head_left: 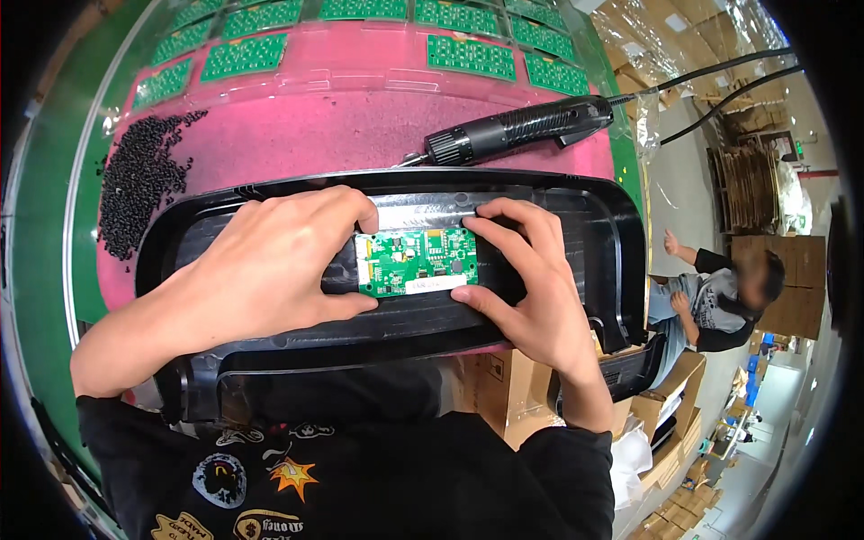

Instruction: Installing circuit boards into black plastic housings and securing them with an electric screwdriver.

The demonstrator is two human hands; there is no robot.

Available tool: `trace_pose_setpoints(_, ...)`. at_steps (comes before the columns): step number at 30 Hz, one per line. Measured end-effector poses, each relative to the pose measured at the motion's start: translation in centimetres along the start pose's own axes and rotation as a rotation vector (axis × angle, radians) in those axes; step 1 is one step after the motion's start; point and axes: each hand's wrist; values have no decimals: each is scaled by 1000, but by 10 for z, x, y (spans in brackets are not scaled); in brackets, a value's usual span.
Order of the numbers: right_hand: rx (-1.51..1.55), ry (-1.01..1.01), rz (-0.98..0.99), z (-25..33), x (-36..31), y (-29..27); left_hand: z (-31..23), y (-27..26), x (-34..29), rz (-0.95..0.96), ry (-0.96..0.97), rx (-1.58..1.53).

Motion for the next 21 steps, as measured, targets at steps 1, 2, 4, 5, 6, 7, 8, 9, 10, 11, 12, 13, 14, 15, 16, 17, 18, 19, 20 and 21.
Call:
trace_pose_setpoints(1, -5, 1, -2, -1, 0, 1, 2, 1, 1, 3, 0, -4)
trace_pose_setpoints(2, -5, 3, 1, -2, 0, 1, 4, 2, 3, 8, 6, -6)
trace_pose_setpoints(4, 8, 7, 30, -1, -1, 0, 4, 1, 1, 15, 5, -7)
trace_pose_setpoints(5, 10, 7, 32, 0, -1, 1, 4, 1, 0, 22, 6, -4)
trace_pose_setpoints(6, 9, 8, 33, 0, -1, 0, 3, 1, 0, 25, 9, 0)
trace_pose_setpoints(7, 8, 9, 33, 1, -1, 0, 3, 1, 0, 22, 8, 1)
trace_pose_setpoints(8, 7, 6, 33, 1, -1, 0, 3, 1, -1, 16, 14, 4)
trace_pose_setpoints(9, -3, -1, 34, 1, -1, 0, 3, 1, -1, 11, 19, 8)
trace_pose_setpoints(10, -13, -8, 34, 2, -1, 0, 3, 0, -1, 10, 18, 9)
trace_pose_setpoints(11, -13, -10, 34, 2, -1, 0, 2, -2, -1, 34, 12, 6)
trace_pose_setpoints(12, -10, 2, 19, 3, -2, 0, 1, -4, -1, 58, 8, 3)
trace_pose_setpoints(13, -8, 15, 4, 4, -2, 0, 1, -5, -1, 57, 12, 5)
trace_pose_setpoints(14, -12, 15, 1, 8, -1, -5, 0, -7, -2, 68, 5, -16)
trace_pose_setpoints(15, -66, 14, -51, 14, 1, -12, 1, -9, -3, 77, -6, -34)
trace_pose_setpoints(16, -123, 15, -104, 18, 3, -20, 1, -11, -4, 74, -2, -31)
trace_pose_setpoints(17, -120, 25, -204, 18, 7, -28, 2, -14, -4, 82, 3, -37)
trace_pose_setpoints(18, -115, 71, -335, 15, 11, -34, 1, -15, -6, 93, 6, -41)
trace_pose_setpoints(19, -169, 126, -383, 17, 20, -45, 0, -17, -8, 88, 2, -32)
trace_pose_setpoints(20, -257, 140, -372, 3, 29, -55, 0, -20, -10, 94, -4, -25)
trace_pose_setpoints(21, -352, 188, -338, -9, 38, -65, 0, -21, -9, 107, 3, -22)
Point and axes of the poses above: each hand's wrist, its own x-axis towards the middle knuckle, its own y-axis out of the palm, z = x × y, and after that the axes turned 1 degree about -z, right-handed
